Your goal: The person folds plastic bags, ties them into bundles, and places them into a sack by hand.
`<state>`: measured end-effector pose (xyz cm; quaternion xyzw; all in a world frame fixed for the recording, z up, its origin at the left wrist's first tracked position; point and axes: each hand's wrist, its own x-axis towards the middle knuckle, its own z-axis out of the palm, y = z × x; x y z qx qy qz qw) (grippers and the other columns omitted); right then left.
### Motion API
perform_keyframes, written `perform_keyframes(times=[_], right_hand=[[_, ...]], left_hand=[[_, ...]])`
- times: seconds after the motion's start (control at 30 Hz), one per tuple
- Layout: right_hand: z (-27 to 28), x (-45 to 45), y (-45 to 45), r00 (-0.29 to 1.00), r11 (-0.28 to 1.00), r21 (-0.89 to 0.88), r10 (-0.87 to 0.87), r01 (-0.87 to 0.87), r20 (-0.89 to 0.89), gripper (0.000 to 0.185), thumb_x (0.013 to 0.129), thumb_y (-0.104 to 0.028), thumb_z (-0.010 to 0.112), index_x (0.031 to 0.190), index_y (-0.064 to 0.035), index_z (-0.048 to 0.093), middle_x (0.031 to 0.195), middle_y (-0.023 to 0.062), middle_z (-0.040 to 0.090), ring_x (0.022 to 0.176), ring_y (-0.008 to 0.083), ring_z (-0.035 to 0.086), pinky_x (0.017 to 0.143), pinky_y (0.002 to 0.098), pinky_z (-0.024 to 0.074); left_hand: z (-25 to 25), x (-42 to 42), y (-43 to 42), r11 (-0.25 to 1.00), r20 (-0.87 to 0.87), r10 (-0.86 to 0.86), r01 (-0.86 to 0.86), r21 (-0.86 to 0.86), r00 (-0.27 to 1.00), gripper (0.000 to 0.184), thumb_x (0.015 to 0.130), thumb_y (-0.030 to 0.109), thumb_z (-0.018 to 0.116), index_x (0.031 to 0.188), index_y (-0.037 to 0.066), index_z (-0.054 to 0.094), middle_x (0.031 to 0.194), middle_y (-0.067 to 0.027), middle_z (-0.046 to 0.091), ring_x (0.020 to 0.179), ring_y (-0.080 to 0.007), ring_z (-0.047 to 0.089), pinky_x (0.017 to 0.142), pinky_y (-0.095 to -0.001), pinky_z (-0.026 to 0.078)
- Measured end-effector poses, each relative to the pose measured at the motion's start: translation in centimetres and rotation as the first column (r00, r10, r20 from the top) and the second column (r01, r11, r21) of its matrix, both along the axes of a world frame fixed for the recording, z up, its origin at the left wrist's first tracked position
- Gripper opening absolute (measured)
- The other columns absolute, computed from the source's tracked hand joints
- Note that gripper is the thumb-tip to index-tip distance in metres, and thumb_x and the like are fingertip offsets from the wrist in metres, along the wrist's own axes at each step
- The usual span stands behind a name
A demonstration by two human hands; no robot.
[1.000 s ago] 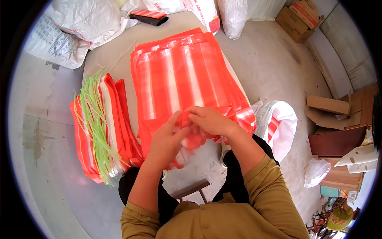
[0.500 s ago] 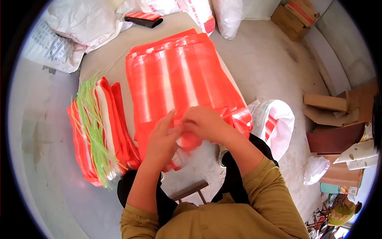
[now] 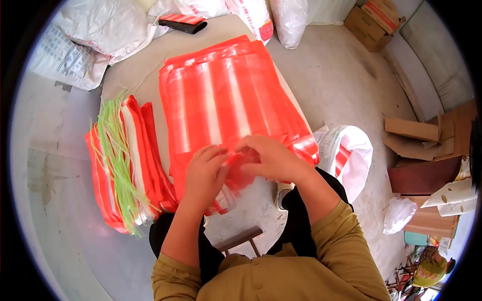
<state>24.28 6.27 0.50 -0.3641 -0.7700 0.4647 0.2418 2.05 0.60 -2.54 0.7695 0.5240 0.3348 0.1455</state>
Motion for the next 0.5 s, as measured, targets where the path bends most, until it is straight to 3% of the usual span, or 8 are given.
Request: perform_keyframes(times=[0.17, 0.27, 0.37, 0.5], right_hand=[[-0.7, -1.9, -0.2, 0.986, 0.993, 0.004, -0.119, 0.120, 0.119, 0.029, 0.086, -0.007, 0.071, 0.113, -0.0052, 0.063, 0.101, 0.0108, 0.067, 0.092, 0.0270, 0.066, 0.079, 0.0386, 0.0546], [-2.8, -2.2, 0.2, 0.991, 0.876, 0.467, -0.129, 0.122, -0.016, 0.025, 0.082, -0.006, 0.073, 0.106, -0.0070, 0.065, 0.100, 0.0070, 0.067, 0.095, 0.0288, 0.065, 0.080, 0.0394, 0.0547], [-2.6, -2.0, 0.1, 0.998, 0.807, 0.589, 0.013, -0.045, 0.057, 0.020, 0.081, -0.007, 0.072, 0.100, -0.0087, 0.069, 0.103, 0.0053, 0.066, 0.101, 0.0275, 0.063, 0.083, 0.0388, 0.0555], [-3.5, -1.7, 0.2, 0.983, 0.786, 0.600, 0.047, -0.148, 0.180, 0.019, 0.079, -0.009, 0.074, 0.098, -0.0077, 0.071, 0.108, 0.0038, 0.068, 0.106, 0.0264, 0.062, 0.090, 0.0376, 0.0552]], left_hand=[[-0.7, 0.7, 0.7, 0.993, 0.079, 0.114, -0.112, -0.028, 0.990, 0.018, 0.082, 0.003, 0.073, 0.099, 0.000, 0.071, 0.103, -0.0120, 0.072, 0.098, -0.0352, 0.065, 0.086, -0.0444, 0.053], [-0.6, 0.9, 1.1, 0.986, 0.084, 0.159, -0.153, -0.071, 0.984, 0.016, 0.083, 0.004, 0.073, 0.099, 0.000, 0.070, 0.097, -0.0122, 0.071, 0.093, -0.0346, 0.065, 0.081, -0.0435, 0.052], [-0.3, 1.1, 1.4, 0.975, 0.089, 0.211, -0.203, -0.092, 0.973, 0.015, 0.085, 0.005, 0.072, 0.099, 0.001, 0.070, 0.094, -0.0125, 0.071, 0.090, -0.0339, 0.065, 0.078, -0.0429, 0.052], [-0.4, 1.7, 1.6, 0.942, 0.185, 0.313, -0.280, -0.184, 0.931, 0.015, 0.086, 0.006, 0.072, 0.100, 0.002, 0.070, 0.094, -0.0125, 0.071, 0.089, -0.0331, 0.065, 0.078, -0.0434, 0.052]])
